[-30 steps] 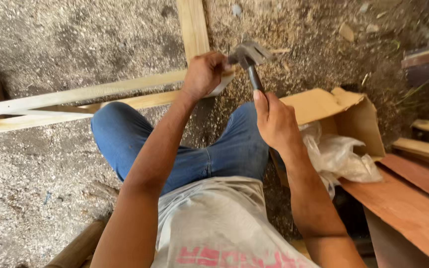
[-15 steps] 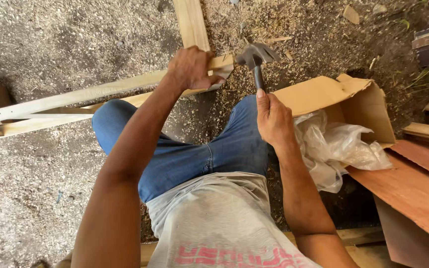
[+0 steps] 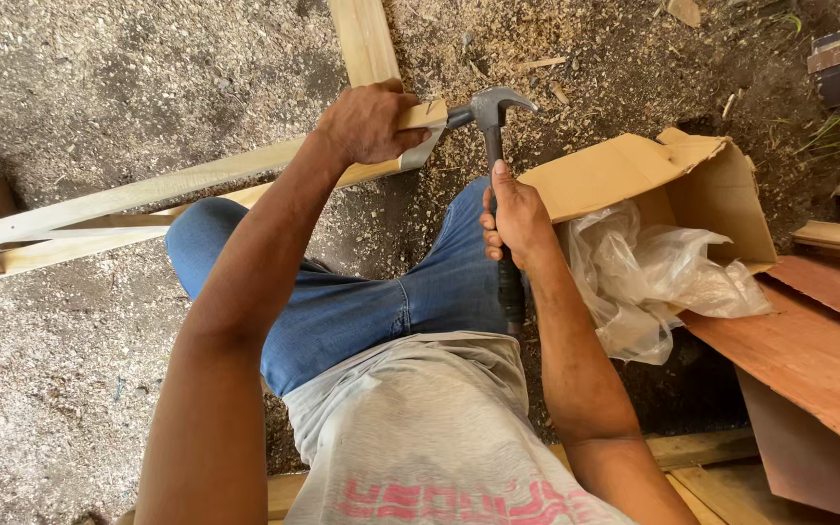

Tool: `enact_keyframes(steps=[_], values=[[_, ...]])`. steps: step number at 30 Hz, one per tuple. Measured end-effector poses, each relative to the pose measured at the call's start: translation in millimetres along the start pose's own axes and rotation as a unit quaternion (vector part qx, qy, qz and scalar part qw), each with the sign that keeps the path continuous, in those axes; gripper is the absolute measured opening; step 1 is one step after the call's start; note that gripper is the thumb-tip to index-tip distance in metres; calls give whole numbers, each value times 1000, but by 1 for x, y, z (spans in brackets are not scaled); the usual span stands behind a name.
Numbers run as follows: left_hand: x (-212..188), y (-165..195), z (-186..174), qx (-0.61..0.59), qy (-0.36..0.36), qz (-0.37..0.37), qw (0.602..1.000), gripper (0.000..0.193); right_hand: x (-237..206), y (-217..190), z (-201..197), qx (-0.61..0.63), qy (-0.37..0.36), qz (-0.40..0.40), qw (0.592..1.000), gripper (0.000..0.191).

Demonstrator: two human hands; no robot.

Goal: The person sits on the ground assembling a wooden frame, taking nails from a compartment box and hammering them into the wood joints using a claw hammer. They reposition the frame, hold pieces steady, and continue driving nails along the rails, at one point carrying a strip of wood across the workshop.

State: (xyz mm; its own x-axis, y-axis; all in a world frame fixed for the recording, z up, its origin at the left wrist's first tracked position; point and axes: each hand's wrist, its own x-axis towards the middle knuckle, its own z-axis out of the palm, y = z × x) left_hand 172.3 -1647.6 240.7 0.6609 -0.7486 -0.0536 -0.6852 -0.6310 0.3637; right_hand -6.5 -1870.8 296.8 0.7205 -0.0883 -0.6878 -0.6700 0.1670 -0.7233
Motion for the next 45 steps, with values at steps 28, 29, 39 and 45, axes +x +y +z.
enact_keyframes(steps=[28,29,39,45], values=[[9,24,-7,63,-71,-99,991,55,10,5,-2,1,-4,-15,1000,55],[10,24,-6,55,-73,-98,991,55,10,7,-2,2,-6,-13,1000,55],[12,17,5,57,-67,-92,992,58,33,73,-4,226,-26,82,970,52],[7,19,-3,44,-36,-73,996,51,60,106,14,354,-29,131,926,51]])
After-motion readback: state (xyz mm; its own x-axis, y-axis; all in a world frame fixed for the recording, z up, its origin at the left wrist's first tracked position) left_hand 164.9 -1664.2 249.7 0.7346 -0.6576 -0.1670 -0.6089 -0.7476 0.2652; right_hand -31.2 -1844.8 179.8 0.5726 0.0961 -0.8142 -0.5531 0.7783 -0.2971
